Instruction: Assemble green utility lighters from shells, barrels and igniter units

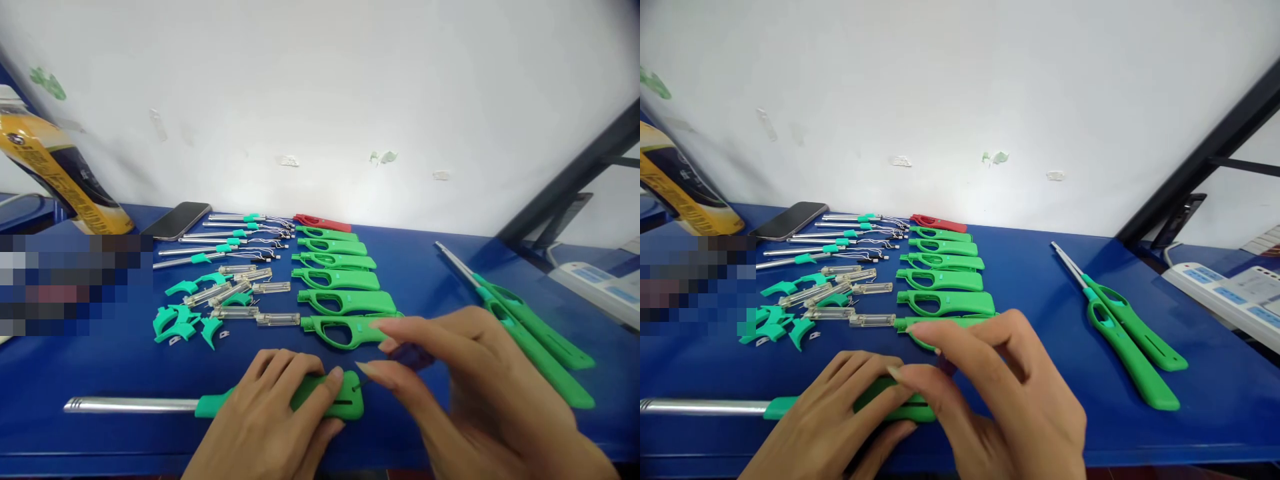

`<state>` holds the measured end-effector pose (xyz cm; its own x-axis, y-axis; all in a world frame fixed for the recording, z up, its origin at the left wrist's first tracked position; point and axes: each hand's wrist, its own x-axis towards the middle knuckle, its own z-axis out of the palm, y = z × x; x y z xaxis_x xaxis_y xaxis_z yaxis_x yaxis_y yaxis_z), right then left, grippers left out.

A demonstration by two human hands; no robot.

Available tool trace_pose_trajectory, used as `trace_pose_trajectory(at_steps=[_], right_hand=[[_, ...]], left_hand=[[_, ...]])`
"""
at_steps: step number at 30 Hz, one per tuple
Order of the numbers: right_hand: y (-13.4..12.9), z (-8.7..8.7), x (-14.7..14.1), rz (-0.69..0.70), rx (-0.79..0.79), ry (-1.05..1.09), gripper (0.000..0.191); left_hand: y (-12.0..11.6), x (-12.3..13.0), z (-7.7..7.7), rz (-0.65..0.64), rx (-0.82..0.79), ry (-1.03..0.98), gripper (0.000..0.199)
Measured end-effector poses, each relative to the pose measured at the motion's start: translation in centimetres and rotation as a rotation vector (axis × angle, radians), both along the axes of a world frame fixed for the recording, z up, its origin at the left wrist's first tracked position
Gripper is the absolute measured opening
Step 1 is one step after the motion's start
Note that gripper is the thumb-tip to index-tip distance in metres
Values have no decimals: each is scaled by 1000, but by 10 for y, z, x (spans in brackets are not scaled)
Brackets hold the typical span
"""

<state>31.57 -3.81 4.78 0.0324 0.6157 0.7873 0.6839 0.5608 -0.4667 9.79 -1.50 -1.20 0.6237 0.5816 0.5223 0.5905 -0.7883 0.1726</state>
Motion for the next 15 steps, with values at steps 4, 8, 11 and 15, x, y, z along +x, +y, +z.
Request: trace_pose_trajectory(at_steps=[4, 8, 11, 15], right_hand=[[-1, -2, -9, 41, 17, 14, 27], [-2, -3, -10, 36, -2, 38, 31], [-4, -4, -9, -61, 18, -66, 36], [-9, -2, -18, -40, -50, 62, 35]], left_hand=[[0, 1, -2, 4, -31, 0, 35], [-1, 1, -3, -1, -45, 18, 33], [-1, -1, -2, -5, -50, 12, 33], [-2, -1, -1, -6, -74, 17, 33]])
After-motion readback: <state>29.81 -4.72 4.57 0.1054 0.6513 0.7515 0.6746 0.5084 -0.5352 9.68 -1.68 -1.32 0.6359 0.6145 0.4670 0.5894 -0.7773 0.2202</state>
